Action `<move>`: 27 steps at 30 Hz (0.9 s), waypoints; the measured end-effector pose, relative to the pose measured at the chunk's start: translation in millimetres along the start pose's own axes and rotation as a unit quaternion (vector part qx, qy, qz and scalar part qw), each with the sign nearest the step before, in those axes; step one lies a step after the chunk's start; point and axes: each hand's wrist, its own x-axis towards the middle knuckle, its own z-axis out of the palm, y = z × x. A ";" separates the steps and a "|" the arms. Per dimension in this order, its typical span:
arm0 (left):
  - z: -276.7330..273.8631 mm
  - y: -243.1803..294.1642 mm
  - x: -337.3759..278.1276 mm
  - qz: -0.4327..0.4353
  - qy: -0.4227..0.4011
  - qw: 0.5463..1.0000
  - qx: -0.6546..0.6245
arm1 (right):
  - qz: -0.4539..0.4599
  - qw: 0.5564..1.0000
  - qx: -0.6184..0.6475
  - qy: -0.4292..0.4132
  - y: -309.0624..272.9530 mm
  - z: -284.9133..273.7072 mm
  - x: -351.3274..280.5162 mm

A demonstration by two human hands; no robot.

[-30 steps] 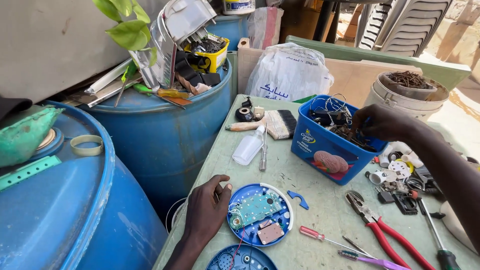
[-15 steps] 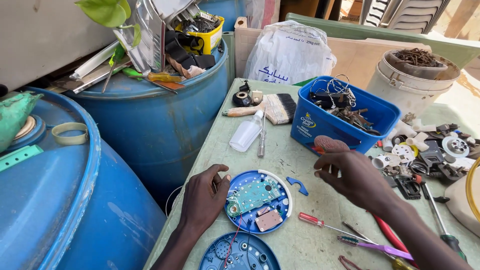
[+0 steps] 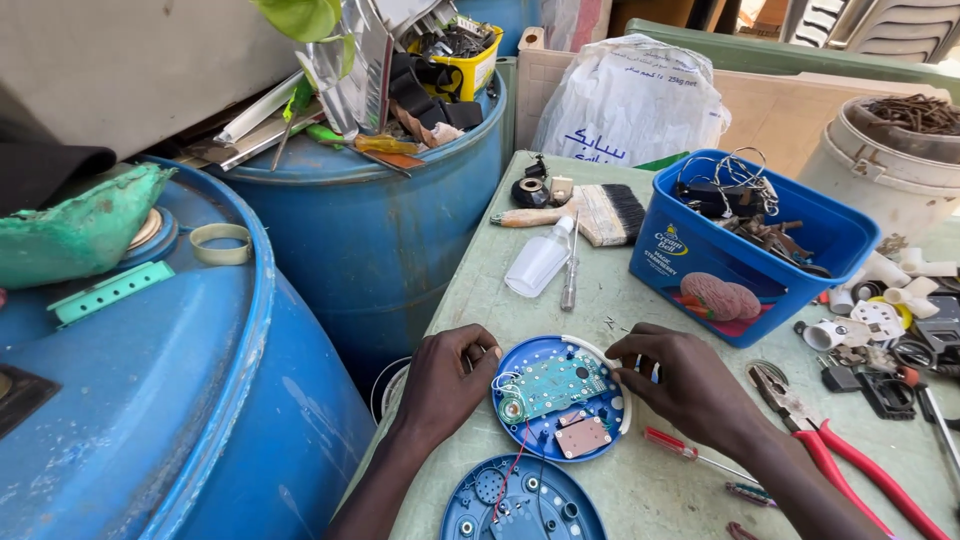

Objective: Reassembling the internal circuit board and plastic casing of a small circular electronic device.

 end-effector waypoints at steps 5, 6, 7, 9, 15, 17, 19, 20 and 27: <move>-7.7 -1.5 1.9 -0.028 -0.016 0.999 -0.018 | -0.065 0.996 0.058 -0.007 -47.3 9.2 -4.5; -8.0 -1.9 1.7 -0.026 -0.021 0.999 -0.021 | -0.094 0.993 0.064 -0.018 -56.5 11.2 -4.5; -9.4 -2.2 2.2 -0.023 -0.026 0.999 -0.023 | -0.125 0.989 0.071 -0.028 -66.2 13.0 -3.5; -11.2 0.1 0.8 -0.035 -0.039 0.999 -0.008 | -0.152 0.985 0.061 -0.046 -73.2 18.1 0.0; -11.2 0.2 -2.4 -0.052 -0.078 0.995 0.024 | -0.103 0.990 0.063 -0.072 -80.1 35.0 6.6; -9.0 -2.9 -2.7 -0.044 -0.081 0.995 0.035 | -0.065 0.993 0.065 -0.068 -82.3 39.0 6.4; -8.7 -4.0 -2.7 -0.025 -0.082 0.994 0.060 | -0.051 0.989 0.113 -0.077 -86.9 40.0 6.2; -8.6 -4.3 -2.5 -0.026 -0.081 0.995 0.060 | -0.052 0.989 0.112 -0.078 -89.0 39.2 6.5; -23.5 6.5 -13.0 -0.003 -0.070 0.997 0.041 | -0.028 0.990 0.132 -0.030 -84.4 21.7 1.1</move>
